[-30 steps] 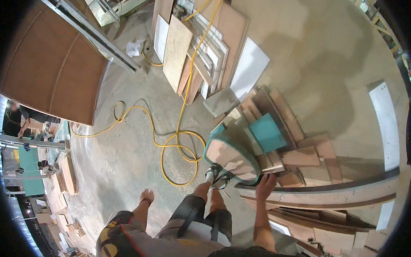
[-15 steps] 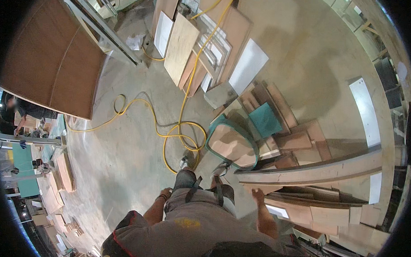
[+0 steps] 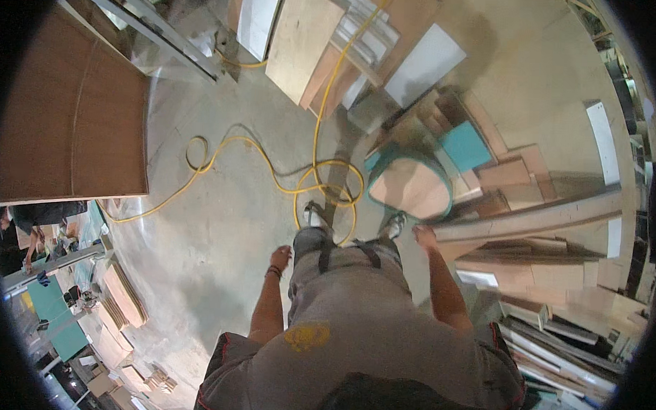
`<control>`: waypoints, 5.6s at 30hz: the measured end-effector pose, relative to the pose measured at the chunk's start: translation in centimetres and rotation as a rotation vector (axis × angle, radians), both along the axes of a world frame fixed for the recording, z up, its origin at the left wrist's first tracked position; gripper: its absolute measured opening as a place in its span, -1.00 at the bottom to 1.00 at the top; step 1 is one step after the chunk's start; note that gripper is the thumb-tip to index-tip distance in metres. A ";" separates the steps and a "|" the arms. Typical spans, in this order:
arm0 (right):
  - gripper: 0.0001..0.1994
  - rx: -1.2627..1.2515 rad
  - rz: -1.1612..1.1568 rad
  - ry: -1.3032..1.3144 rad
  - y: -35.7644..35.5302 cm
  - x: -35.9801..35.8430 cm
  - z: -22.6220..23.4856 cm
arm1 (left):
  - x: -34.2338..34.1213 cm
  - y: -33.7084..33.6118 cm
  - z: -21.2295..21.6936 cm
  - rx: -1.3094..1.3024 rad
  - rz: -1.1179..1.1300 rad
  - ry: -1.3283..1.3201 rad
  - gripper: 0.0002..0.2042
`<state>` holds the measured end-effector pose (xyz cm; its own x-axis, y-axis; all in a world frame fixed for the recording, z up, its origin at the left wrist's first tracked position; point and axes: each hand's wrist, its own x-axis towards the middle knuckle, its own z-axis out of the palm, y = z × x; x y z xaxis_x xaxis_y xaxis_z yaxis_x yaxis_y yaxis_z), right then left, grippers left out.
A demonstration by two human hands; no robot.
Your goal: The person assembles a large wooden panel by placing and aligning smaller wooden pieces on a workbench. They use a tape measure and a hammer to measure and secure the pieces, then move the assembled panel to the floor.
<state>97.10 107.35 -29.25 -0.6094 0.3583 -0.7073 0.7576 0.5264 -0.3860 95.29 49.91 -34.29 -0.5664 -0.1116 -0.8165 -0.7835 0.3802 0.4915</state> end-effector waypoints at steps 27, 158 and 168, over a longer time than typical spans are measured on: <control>-0.70 -0.052 0.206 -0.074 -18.8 -36.2 -9.4 | -28.3 -13.0 4.9 0.026 -0.023 -0.024 -0.51; -0.43 0.471 -0.109 0.588 -27.3 -87.6 -13.4 | -115.9 42.3 -0.8 -0.302 -1.837 1.316 -0.54; -0.47 0.485 -0.087 0.552 -27.3 -87.9 -13.0 | -120.2 39.9 -1.2 -0.441 -1.934 0.942 -0.54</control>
<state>9.16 80.01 -42.23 -0.7856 0.6162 -0.0555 0.5673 0.6816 -0.4622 -24.89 89.80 -35.49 -0.2820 0.8706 -0.4032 0.9368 0.3405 0.0801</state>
